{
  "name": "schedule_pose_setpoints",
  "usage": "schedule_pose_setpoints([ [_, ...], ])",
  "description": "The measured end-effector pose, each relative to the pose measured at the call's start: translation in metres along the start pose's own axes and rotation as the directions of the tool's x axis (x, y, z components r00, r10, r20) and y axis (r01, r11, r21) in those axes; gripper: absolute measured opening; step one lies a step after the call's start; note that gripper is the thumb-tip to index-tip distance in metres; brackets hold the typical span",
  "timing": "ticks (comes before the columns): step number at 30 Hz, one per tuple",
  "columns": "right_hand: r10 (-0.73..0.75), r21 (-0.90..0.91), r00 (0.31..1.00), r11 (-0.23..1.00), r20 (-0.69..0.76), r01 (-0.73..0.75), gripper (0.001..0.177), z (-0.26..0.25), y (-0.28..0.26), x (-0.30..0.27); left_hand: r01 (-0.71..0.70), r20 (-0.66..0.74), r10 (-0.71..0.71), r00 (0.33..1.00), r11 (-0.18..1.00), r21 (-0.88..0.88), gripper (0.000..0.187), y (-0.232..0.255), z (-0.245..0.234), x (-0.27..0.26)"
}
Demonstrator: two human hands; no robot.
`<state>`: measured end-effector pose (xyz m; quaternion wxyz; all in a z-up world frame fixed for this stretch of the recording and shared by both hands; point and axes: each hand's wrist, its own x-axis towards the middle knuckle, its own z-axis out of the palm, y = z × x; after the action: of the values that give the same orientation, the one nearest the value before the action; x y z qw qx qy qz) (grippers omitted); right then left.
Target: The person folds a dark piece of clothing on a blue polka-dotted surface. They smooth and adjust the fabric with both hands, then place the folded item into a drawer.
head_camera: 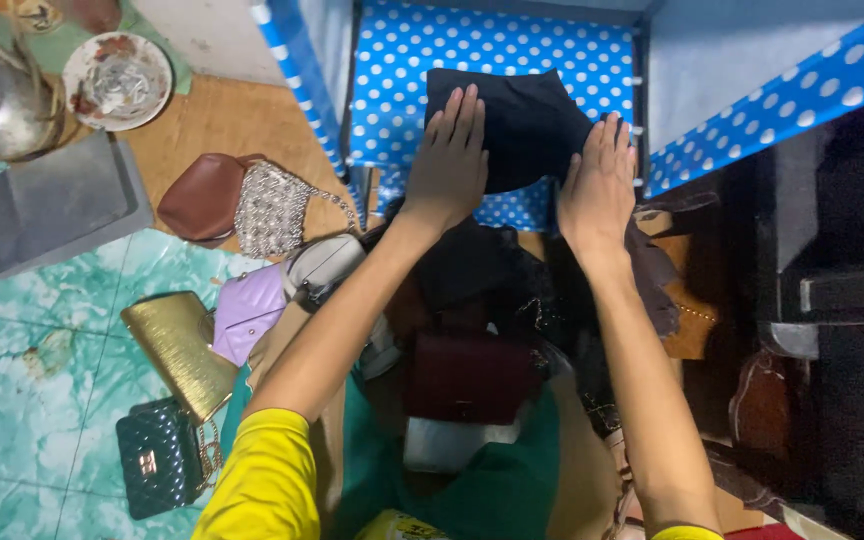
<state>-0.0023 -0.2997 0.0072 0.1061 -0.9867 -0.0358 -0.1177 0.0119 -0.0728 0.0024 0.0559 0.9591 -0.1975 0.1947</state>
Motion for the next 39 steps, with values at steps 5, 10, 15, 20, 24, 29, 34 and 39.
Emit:
schedule_pose_setpoints([
  [5, 0.059, 0.011, 0.997, 0.998, 0.042, -0.060, 0.052, -0.003, 0.015, 0.018, 0.018, 0.079, -0.015, 0.997, 0.999, -0.036, 0.060, 0.011, 0.010, 0.027],
  [10, 0.071, 0.004, 0.996, 0.997, 0.063, -0.071, 0.053, 0.002, 0.021, 0.047, 0.028, 0.068, -0.024, 0.997, 0.998, -0.055, 0.059, 0.004, 0.019, 0.050],
  [15, 0.084, -0.016, 0.993, 0.996, 0.077, -0.083, 0.053, 0.014, 0.021, 0.079, 0.076, 0.048, -0.071, 0.996, 0.990, -0.120, 0.056, -0.013, 0.028, 0.066],
  [20, -0.015, -0.206, 0.998, 0.978, 0.057, 0.026, 0.053, 0.022, -0.016, 0.100, 0.211, 0.133, -0.201, 0.971, 0.975, -0.073, 0.056, -0.050, 0.017, 0.073],
  [24, -0.128, -0.158, 0.989, 0.978, 0.079, 0.139, 0.052, 0.022, -0.037, 0.101, 0.268, 0.121, -0.269, 0.956, 0.963, 0.021, 0.055, -0.078, 0.018, 0.070],
  [29, 0.014, 0.098, 0.992, 0.995, 0.125, -0.027, 0.050, -0.008, -0.019, 0.091, 0.195, 0.074, -0.191, 0.979, 0.979, -0.061, 0.059, -0.040, 0.022, 0.070],
  [34, 0.050, 0.028, 0.994, 0.998, 0.101, -0.053, 0.051, -0.006, 0.023, 0.060, 0.072, 0.016, -0.071, 0.997, 0.994, -0.076, 0.056, -0.005, 0.028, 0.060],
  [39, 0.000, -0.025, 0.998, 1.000, -0.058, -0.001, 0.052, 0.002, 0.026, 0.028, 0.025, 0.017, -0.023, 1.000, 0.995, -0.095, 0.054, 0.010, 0.010, 0.039],
])
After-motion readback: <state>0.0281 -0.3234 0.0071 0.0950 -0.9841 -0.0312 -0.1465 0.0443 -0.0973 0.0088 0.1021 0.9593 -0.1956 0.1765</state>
